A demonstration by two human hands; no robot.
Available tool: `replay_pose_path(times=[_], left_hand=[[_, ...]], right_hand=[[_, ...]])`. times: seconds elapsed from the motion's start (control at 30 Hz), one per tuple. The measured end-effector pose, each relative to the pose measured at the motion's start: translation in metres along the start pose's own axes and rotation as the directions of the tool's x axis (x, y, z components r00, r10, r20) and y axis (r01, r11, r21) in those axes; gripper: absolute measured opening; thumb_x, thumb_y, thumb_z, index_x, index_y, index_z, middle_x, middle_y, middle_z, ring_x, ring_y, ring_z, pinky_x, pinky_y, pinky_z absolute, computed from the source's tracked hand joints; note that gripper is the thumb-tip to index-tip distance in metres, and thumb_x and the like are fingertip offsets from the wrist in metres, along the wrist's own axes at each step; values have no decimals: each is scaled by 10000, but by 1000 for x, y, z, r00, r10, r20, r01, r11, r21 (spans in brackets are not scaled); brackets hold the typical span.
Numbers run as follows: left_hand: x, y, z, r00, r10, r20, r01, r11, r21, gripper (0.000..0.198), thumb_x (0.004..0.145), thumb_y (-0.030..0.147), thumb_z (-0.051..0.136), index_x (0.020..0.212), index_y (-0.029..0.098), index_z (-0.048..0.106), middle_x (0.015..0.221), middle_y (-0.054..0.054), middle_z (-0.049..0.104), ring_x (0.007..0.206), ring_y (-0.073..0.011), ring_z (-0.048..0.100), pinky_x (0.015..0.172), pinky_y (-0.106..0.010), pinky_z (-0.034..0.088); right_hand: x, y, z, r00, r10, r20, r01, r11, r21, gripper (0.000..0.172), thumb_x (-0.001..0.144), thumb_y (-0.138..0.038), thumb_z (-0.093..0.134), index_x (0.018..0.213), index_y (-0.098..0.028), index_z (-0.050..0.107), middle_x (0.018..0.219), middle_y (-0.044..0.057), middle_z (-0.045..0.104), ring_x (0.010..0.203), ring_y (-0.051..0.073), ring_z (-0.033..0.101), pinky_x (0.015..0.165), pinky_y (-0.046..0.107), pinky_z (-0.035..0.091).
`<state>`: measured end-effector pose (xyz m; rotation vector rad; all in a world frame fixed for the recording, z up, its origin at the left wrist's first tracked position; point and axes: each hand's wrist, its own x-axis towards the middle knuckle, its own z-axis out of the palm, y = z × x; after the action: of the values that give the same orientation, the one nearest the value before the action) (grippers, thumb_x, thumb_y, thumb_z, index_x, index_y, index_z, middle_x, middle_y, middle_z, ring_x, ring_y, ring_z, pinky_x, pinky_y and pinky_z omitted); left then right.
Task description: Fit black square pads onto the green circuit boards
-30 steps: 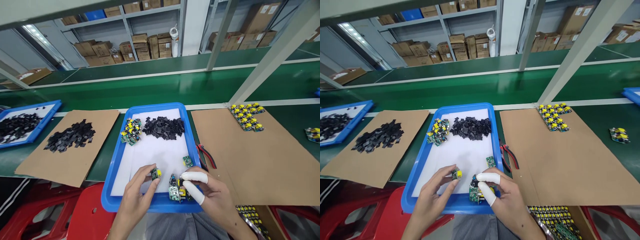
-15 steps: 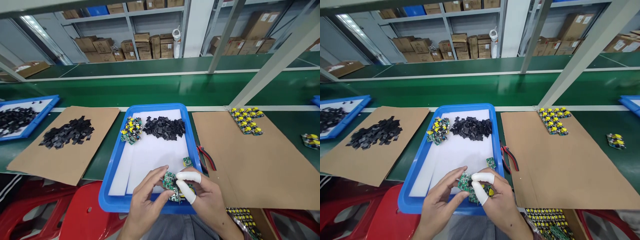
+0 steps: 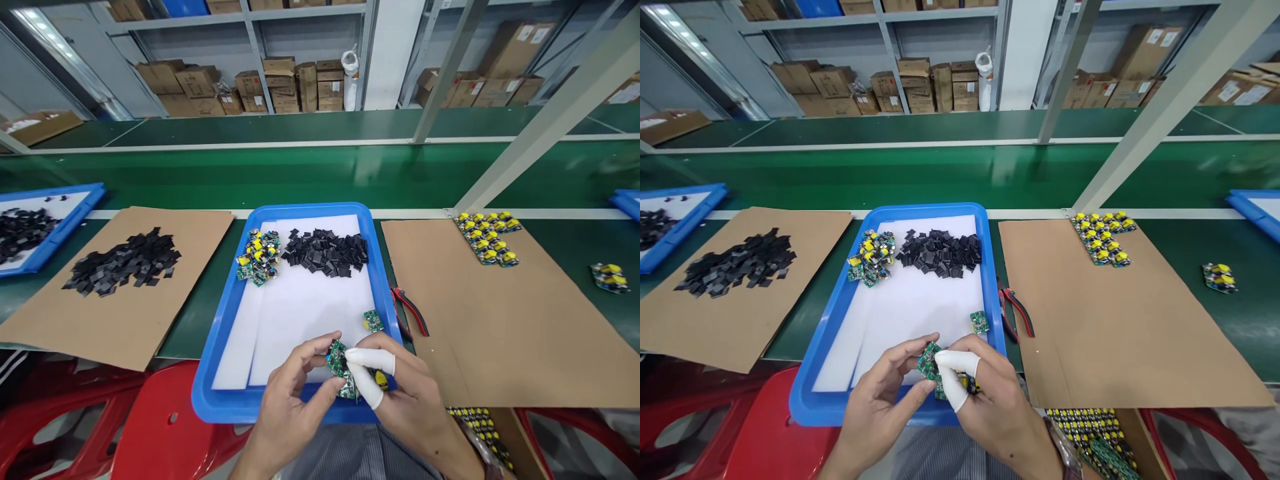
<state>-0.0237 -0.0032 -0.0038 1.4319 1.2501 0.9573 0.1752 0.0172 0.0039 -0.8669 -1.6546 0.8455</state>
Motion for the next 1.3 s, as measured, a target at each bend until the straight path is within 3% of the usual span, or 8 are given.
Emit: replay_pose_path(times=[0.13,0.3,0.6,0.87,1.0,1.13,1.23,1.3], left_hand=[[0,2,1,999,28,16,-28,1000,-5,325,976,225,702,1283,315,648,1419,-65,672,1184,-223,694,1008,-321,558],[0,-1,0,992,120,41,-122,991,45,372,977,181,693,1329,293,647,1402,-100,679,1308,-272,631,1069,-391,537],[3,-6,0,957,287,49,-291,949,124,501,961,112,698,1404,329,612,1405,-61,687,1289,-233,638,1096,-399,532],[3,-6,0,928,369,49,-370,899,233,496,951,109,705,1407,286,622,1379,-87,700,1261,-235,651,1104,-396,522],[5,-4,0,942,336,13,-331,919,215,478,974,126,672,1424,276,611,1358,-91,697,1246,-230,654,1071,-363,543],[3,-3,2,947,320,0,-312,925,216,492,961,136,697,1418,295,609,1374,-78,661,1266,-227,639,1063,-332,554],[2,-2,5,934,356,-29,-339,909,244,477,958,92,679,1392,282,627,1329,-76,659,1201,-209,663,995,-298,586],[1,0,7,925,375,-62,-346,898,270,470,946,75,685,1373,263,634,1256,-71,676,1136,-200,677,959,-291,591]], right_hand=[[1,-2,-7,995,14,104,-9,999,-45,427,937,5,603,1257,-272,664,973,59,650,829,175,627,706,305,524],[5,-4,-13,980,76,184,-68,996,-49,305,943,-20,603,1116,-255,691,937,44,647,785,169,600,679,296,482],[11,-5,-8,972,179,151,-175,984,-42,193,908,-39,628,913,-220,697,818,5,586,728,148,570,641,269,424],[9,-8,-5,955,227,192,-192,964,-184,202,880,-30,566,783,-189,643,786,14,558,698,155,530,630,290,418],[10,-3,-1,923,368,117,-376,925,61,113,891,-137,664,952,-212,724,802,12,677,706,158,654,662,278,544],[5,6,3,806,581,110,-579,737,350,128,859,-290,794,951,-208,756,816,25,757,663,158,731,649,258,619],[-1,9,4,770,626,128,-612,665,429,196,837,-353,838,961,-213,777,829,35,776,704,176,758,708,281,652],[-5,9,2,790,601,123,-587,682,436,208,859,-359,825,1022,-235,792,907,42,780,805,189,770,791,302,657]])
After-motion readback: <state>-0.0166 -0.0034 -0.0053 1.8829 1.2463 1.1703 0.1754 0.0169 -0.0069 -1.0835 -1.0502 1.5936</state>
